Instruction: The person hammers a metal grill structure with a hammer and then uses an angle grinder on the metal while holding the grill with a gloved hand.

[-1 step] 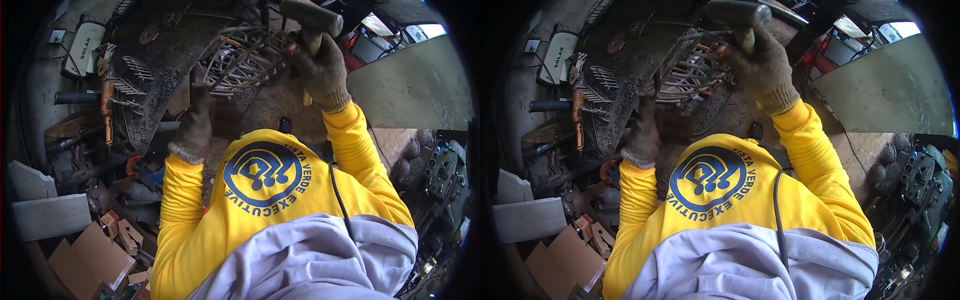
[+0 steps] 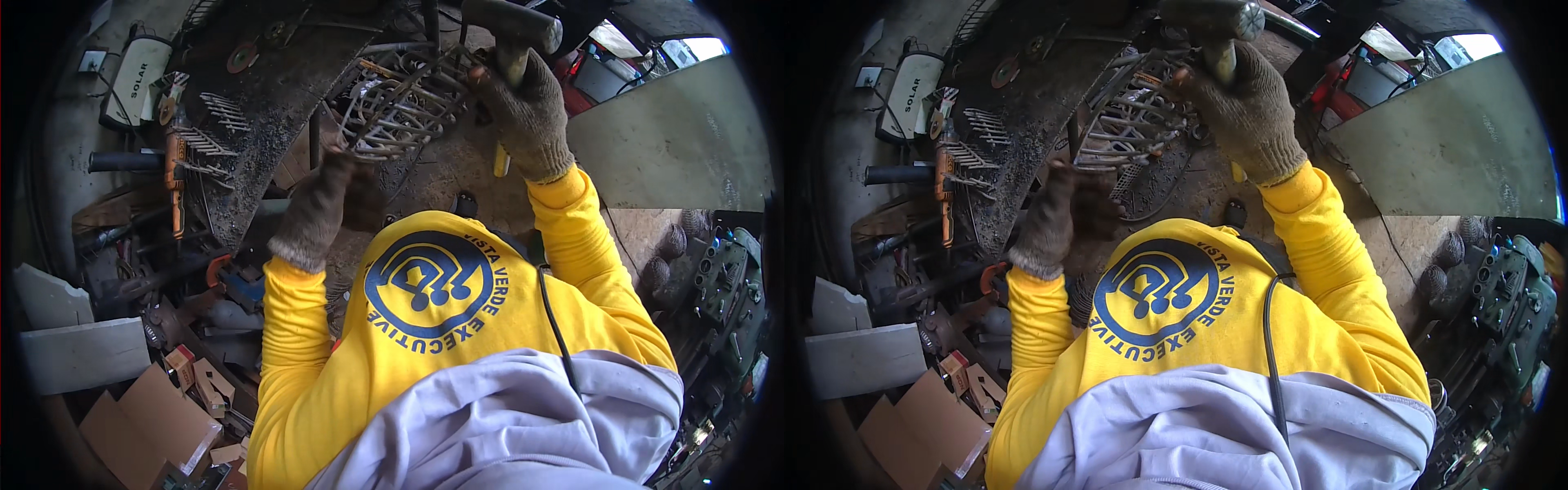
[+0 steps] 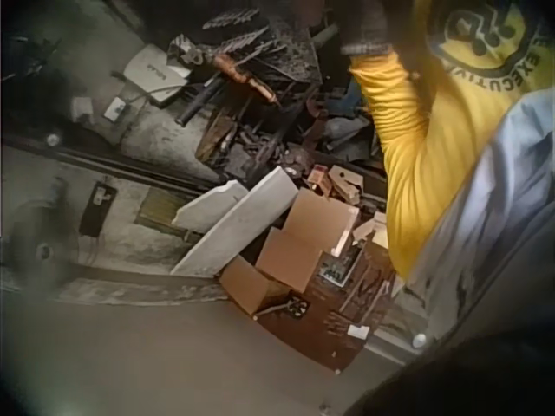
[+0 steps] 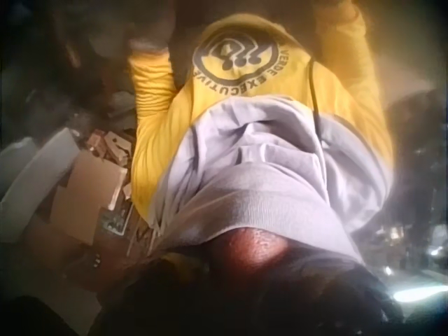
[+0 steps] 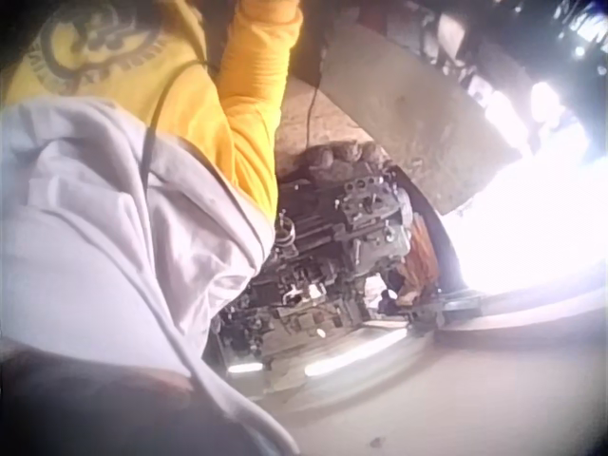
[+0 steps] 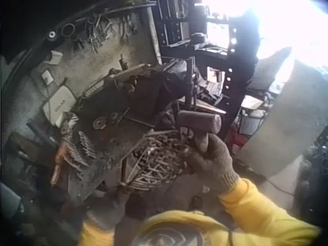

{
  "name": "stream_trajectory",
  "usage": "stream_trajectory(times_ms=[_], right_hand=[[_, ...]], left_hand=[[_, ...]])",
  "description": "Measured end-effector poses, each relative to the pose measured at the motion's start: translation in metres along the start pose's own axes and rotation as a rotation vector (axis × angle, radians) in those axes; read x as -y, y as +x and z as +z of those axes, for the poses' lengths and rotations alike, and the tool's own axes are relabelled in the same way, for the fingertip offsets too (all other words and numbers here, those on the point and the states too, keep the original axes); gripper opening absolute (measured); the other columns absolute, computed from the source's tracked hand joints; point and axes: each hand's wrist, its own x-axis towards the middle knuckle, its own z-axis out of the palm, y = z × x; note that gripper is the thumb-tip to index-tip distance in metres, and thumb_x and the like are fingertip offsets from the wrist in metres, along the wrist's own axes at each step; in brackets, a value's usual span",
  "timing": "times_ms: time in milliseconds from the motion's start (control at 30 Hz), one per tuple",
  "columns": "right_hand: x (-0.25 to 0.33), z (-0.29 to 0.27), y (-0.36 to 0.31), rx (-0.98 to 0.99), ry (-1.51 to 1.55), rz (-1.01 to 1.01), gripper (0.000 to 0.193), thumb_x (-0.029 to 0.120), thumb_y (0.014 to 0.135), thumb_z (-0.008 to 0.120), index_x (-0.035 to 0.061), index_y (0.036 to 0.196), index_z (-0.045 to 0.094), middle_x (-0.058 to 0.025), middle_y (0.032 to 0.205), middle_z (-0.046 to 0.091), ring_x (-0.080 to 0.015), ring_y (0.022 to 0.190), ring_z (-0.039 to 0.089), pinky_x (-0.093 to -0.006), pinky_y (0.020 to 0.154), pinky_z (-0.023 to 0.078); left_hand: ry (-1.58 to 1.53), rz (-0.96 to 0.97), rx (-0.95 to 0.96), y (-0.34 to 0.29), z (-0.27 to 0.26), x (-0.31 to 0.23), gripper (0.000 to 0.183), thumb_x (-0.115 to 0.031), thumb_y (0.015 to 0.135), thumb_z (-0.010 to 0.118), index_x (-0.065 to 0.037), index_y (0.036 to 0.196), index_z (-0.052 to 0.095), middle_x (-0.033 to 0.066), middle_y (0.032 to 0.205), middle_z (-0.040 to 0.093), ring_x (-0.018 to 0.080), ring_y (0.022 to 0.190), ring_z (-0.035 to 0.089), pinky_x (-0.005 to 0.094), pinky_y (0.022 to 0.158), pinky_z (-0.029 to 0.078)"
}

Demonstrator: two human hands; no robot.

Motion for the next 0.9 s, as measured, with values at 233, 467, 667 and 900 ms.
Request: stream_trajectory(times_ms=[233, 467, 667, 900], right_hand=[[0.005, 0.001, -0.004, -0.018, 0.112, 0.246, 0.028, 0.028, 0.088, 0.076, 0.0036, 0.1, 0.068, -0.0007, 0.079, 0.067, -0.0061, 0.068, 0.058, -0.0244, 0.061, 0.048], [0.01, 0.008, -0.014, 0.038, 0.057, 0.253, 0.027, 0.026, 0.087, 0.077, 0.0033, 0.099, 0.067, -0.0025, 0.079, 0.068, -0.0083, 0.065, 0.06, -0.0249, 0.059, 0.048], [0.001, 0.01, -0.022, 0.03, -0.044, 0.243, 0.034, 0.031, 0.083, 0.08, 0.0053, 0.1, 0.068, -0.003, 0.08, 0.068, -0.0107, 0.07, 0.063, -0.0285, 0.065, 0.052], [0.004, 0.013, -0.028, 0.037, -0.029, 0.221, 0.037, 0.033, 0.081, 0.081, 0.0063, 0.104, 0.069, -0.0043, 0.082, 0.069, -0.0116, 0.074, 0.064, -0.0294, 0.071, 0.053]], left_hand=[[0.033, -0.247, -0.244, -0.002, -0.017, -0.068, 0.036, -0.028, 0.095, 0.065, -0.002, 0.119, 0.065, 0.0193, 0.119, 0.067, 0.0316, 0.1, 0.069, 0.043, 0.086, 0.055], [0.001, 0.314, -0.356, 0.038, -0.025, -0.077, 0.03, -0.018, 0.095, 0.067, -0.002, 0.121, 0.068, 0.0092, 0.091, 0.072, 0.0116, 0.088, 0.067, 0.0266, 0.075, 0.052], [-0.617, -0.066, -0.038, 0.035, -0.021, -0.079, 0.028, -0.016, 0.096, 0.066, -0.003, 0.121, 0.068, 0.0053, 0.097, 0.072, 0.0097, 0.087, 0.067, 0.0237, 0.076, 0.051], [-0.682, -0.14, -0.088, 0.035, -0.008, -0.08, 0.019, -0.013, 0.092, 0.069, -0.002, 0.108, 0.072, 0.0052, 0.094, 0.073, 0.011, 0.085, 0.066, 0.0254, 0.076, 0.052]])
